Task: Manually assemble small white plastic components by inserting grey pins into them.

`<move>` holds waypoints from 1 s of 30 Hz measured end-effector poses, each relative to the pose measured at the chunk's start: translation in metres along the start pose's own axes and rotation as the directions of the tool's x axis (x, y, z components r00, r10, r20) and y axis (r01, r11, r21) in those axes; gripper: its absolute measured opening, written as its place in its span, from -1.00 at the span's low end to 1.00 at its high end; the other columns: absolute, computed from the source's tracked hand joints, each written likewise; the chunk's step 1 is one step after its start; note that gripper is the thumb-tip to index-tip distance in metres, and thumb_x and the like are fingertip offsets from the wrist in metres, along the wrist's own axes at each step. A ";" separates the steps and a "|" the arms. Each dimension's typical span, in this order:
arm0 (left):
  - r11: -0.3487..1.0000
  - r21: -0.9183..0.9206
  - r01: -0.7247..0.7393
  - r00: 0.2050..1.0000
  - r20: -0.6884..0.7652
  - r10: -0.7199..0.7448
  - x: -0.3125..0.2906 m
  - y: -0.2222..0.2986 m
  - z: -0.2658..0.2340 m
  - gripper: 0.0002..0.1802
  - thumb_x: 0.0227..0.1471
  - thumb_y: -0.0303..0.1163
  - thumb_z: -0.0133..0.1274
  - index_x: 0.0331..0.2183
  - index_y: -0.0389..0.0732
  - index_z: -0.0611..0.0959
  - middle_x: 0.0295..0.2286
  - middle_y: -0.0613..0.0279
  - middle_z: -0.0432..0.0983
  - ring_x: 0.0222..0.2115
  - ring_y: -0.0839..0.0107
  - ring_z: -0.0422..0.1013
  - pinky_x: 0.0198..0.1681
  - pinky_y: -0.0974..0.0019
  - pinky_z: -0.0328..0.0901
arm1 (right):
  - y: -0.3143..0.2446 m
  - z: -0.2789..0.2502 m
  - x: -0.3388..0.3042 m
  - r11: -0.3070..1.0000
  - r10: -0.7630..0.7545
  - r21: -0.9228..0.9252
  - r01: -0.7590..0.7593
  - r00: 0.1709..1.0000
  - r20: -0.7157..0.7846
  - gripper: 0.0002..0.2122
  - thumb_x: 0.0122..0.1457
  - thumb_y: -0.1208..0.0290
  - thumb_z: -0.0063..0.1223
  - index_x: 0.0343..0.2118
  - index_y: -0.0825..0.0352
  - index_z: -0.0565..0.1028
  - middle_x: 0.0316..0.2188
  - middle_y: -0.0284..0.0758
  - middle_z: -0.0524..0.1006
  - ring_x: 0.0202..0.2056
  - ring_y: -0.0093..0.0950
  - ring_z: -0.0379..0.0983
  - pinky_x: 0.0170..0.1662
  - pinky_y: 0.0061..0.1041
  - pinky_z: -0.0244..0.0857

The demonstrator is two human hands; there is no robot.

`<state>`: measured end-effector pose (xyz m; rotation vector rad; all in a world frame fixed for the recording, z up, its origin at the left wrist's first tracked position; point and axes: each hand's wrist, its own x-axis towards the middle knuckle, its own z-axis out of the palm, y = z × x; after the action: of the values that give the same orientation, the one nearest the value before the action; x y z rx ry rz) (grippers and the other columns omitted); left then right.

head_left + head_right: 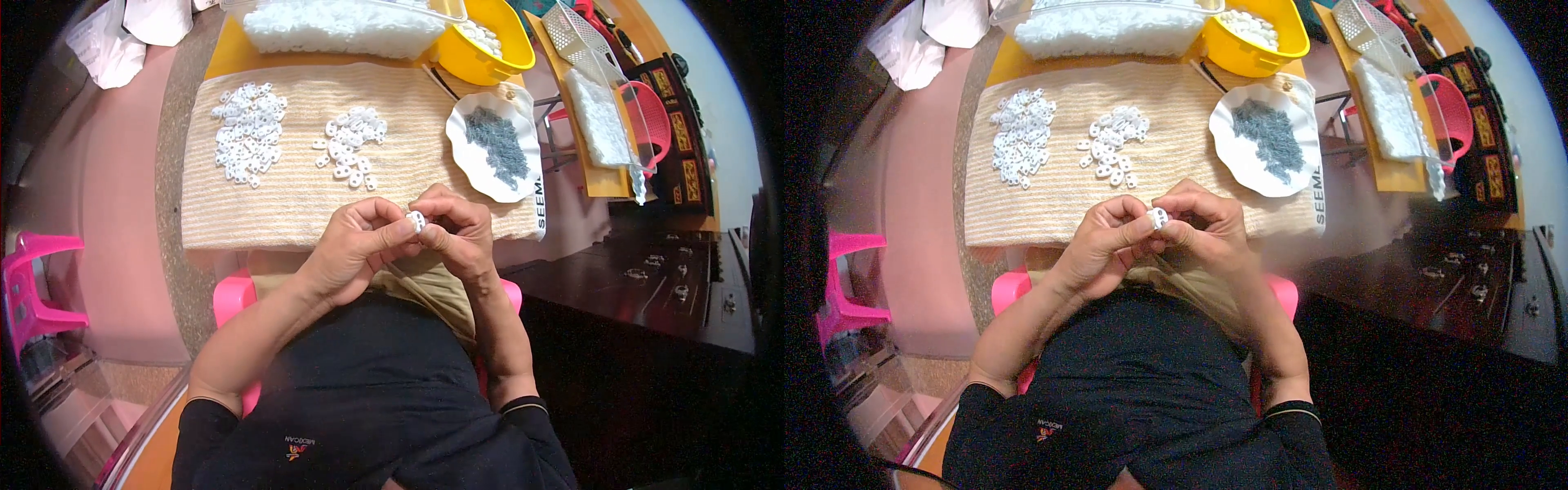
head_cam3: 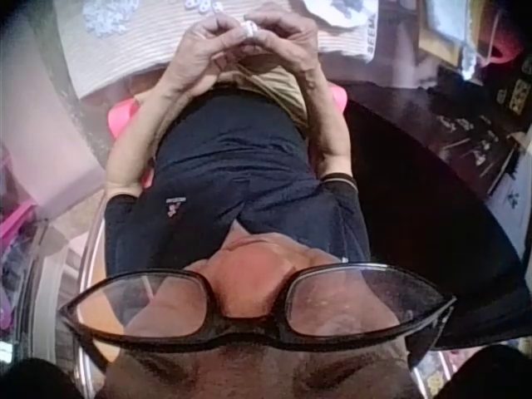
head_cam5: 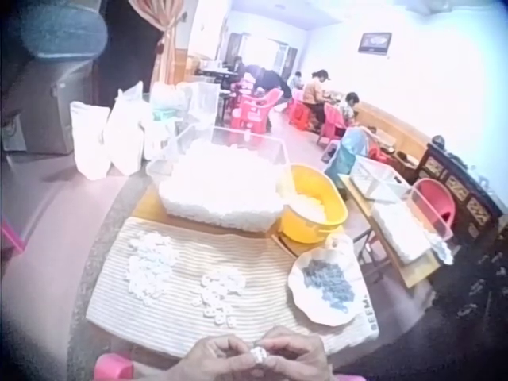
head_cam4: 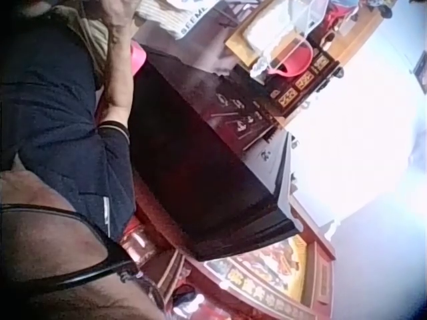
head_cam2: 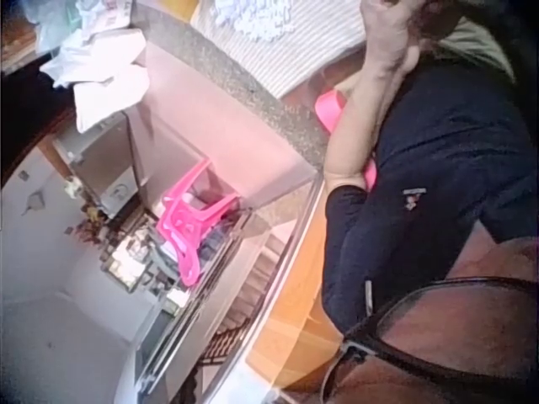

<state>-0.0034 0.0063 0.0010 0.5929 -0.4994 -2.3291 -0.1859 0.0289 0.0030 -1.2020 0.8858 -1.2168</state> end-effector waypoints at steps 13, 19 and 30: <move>1.000 -0.004 0.020 0.997 0.071 -0.020 0.003 0.005 -0.003 -0.91 0.08 -0.45 0.08 -0.36 -0.26 0.55 -0.38 0.27 0.50 -0.33 0.49 0.47 -0.18 0.41 0.45 | -0.003 -0.003 0.003 0.992 -0.041 -0.115 0.049 0.997 0.071 -0.74 0.07 0.59 0.15 -0.14 0.46 0.51 -0.31 -0.33 0.46 -0.28 -0.61 0.41 -0.22 -0.66 0.31; 1.000 -0.001 0.027 0.997 0.078 -0.027 0.002 0.009 -0.001 -0.88 0.09 -0.42 0.08 -0.33 -0.25 0.54 -0.36 0.28 0.50 -0.34 0.50 0.47 -0.17 0.41 0.45 | -0.005 -0.001 0.002 0.991 -0.066 -0.111 0.073 0.996 0.067 -0.72 0.06 0.60 0.17 -0.13 0.46 0.50 -0.29 -0.31 0.45 -0.27 -0.59 0.43 -0.20 -0.65 0.35; 1.000 0.002 0.013 0.996 0.088 -0.013 0.003 0.005 -0.004 -0.87 0.09 -0.40 0.08 -0.30 -0.23 0.53 -0.36 0.27 0.51 -0.33 0.47 0.48 -0.21 0.39 0.45 | -0.008 0.004 0.000 0.961 -0.147 -0.231 0.153 0.988 0.044 -0.73 0.04 0.59 0.19 -0.17 0.48 0.51 -0.32 -0.27 0.46 -0.31 -0.58 0.39 -0.27 -0.68 0.26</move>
<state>-0.0005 0.0003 -0.0008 0.4968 -0.5388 -2.3753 -0.1839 0.0301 0.0115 -1.4939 0.9522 -1.2386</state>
